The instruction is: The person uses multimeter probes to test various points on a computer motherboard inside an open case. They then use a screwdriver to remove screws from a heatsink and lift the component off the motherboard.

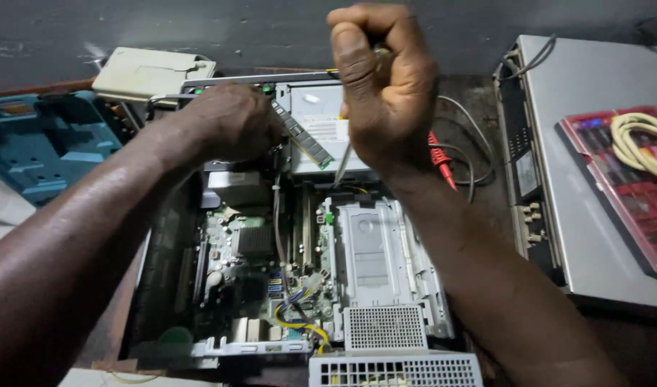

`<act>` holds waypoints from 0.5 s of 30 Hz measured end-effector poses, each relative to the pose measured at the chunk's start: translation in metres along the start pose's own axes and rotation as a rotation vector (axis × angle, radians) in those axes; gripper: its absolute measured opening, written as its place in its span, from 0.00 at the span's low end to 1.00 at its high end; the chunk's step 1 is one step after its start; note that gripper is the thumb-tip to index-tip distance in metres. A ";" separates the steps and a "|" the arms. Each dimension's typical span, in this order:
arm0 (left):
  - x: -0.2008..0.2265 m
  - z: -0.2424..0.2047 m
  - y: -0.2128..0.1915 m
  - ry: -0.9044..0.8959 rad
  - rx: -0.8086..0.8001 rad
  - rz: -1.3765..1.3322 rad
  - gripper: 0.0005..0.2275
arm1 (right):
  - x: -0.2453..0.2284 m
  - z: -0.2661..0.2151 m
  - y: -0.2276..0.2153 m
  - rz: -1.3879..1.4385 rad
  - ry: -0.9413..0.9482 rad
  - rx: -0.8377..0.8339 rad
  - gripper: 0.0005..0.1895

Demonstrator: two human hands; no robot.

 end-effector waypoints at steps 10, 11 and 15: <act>-0.001 0.009 0.004 -0.002 -0.085 0.162 0.11 | 0.001 0.002 -0.002 0.043 0.024 -0.047 0.10; -0.006 0.015 0.009 -0.005 -0.083 0.160 0.11 | 0.001 0.002 -0.003 0.044 0.022 -0.049 0.10; -0.015 0.029 0.024 0.061 0.001 0.068 0.10 | 0.001 0.002 -0.003 0.031 0.060 -0.034 0.10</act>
Point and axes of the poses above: each hand's wrist, its own z-axis towards the middle knuckle, its own y-axis out of the palm, x = y × z, the point moved 4 cm from there along z, towards the middle knuckle, and after that the axes turned 13 degrees about -y, right-handed, at the moved point
